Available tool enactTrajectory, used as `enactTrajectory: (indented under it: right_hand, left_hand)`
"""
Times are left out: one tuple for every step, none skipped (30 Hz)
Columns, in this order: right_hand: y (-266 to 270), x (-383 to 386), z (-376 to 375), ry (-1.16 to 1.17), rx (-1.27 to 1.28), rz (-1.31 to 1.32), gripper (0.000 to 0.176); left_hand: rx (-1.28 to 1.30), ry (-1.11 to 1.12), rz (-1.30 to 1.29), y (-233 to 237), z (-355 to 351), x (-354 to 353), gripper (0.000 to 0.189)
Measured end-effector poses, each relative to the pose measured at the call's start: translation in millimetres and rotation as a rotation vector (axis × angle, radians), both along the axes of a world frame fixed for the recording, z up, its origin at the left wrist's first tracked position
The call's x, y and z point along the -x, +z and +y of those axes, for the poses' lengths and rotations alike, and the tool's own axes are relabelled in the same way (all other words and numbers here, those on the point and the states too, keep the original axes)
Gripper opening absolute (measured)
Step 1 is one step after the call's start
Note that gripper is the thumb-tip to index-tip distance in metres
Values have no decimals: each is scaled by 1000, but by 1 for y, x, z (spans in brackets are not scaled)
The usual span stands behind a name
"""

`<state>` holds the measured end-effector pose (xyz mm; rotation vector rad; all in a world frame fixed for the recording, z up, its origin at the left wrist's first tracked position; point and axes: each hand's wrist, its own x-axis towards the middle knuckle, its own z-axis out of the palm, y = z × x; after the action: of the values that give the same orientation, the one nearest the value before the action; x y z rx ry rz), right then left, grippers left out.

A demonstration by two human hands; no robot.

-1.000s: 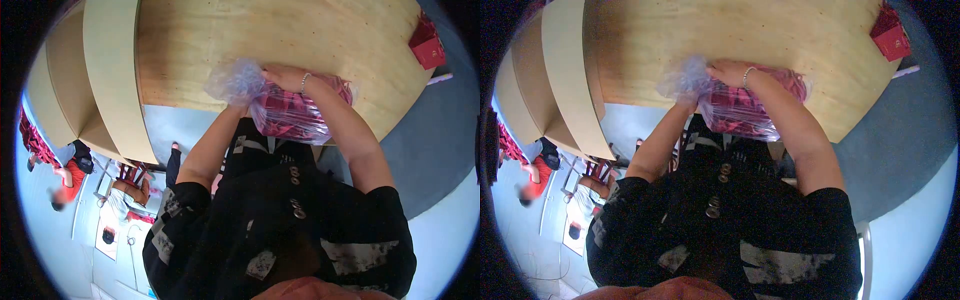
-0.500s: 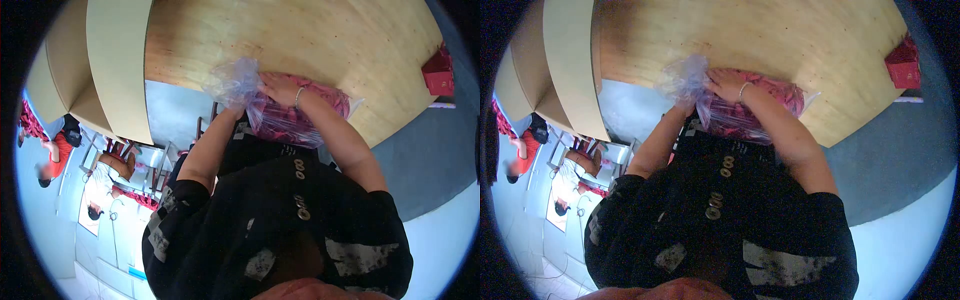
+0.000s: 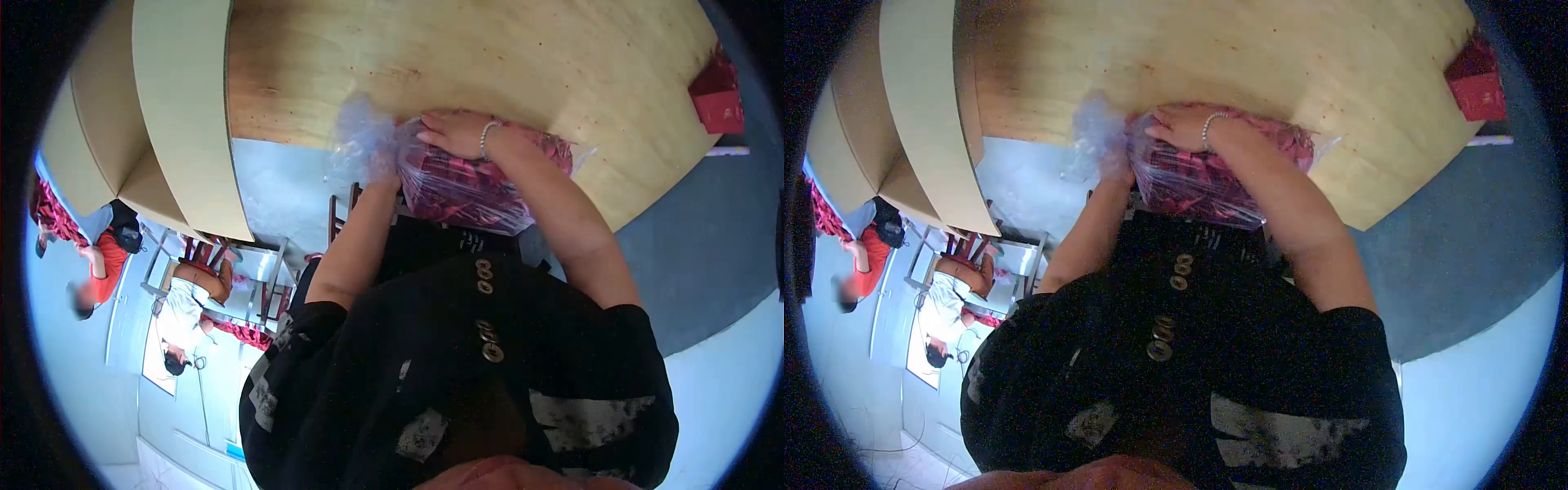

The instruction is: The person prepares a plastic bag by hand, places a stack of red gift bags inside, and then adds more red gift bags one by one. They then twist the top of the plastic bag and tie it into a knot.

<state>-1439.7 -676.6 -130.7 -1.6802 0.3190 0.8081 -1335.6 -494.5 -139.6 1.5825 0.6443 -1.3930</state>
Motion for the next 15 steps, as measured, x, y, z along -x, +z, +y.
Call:
enactTrajectory:
  right_hand:
    - [12, -3, -15, 54, -30, 12, 67]
    - [29, -7, -37, 43, -146, 72, 63]
    - [40, 2, -52, -103, -145, 63, 62]
    - [47, 17, -63, -246, -143, 52, 62]
    - [52, 33, -69, -421, -138, 94, 62]
    - [51, 48, -67, -420, -138, 101, 62]
    - [45, 62, -58, -374, -36, 84, 62]
    - [38, 76, -46, -328, 66, 65, 62]
    - [23, 92, -25, -149, -37, 22, 63]
    - [26, 95, -16, -147, -36, 25, 63]
    - [35, 95, -8, -158, 65, 21, 63]
    - [41, 93, -6, -172, 166, 14, 64]
    - [41, 91, -14, -175, 166, 10, 64]
    - [45, 82, -34, -254, -37, 110, 64]
    - [45, 78, -50, -332, -241, 210, 65]
  left_hand:
    - [-41, -67, 25, -3, 3, 2, 51]
    - [-79, -135, 51, -7, 6, 3, 52]
    - [9, 151, 260, -22, 10, 8, 54]
    - [94, 444, 463, -39, 17, 12, 55]
    - [122, 442, 389, -63, 37, 17, 55]
    - [120, 444, 396, -39, 18, 15, 55]
    - [-78, 284, 195, -13, -2, 10, 47]
    - [-270, 120, -6, 6, -19, 8, 39]
    - [-269, 122, -2, -7, -10, 10, 39]
    - [-381, -616, -273, -29, 6, 11, 43]
    - [-462, -1357, -545, -33, 7, 8, 48]
    - [-465, -1354, -549, -35, 8, 9, 48]
    - [-449, -1319, -534, -37, 9, 10, 44]
    - [-432, -1285, -519, -36, 6, 9, 42]
    - [-432, -1288, -522, -30, -2, 8, 42]
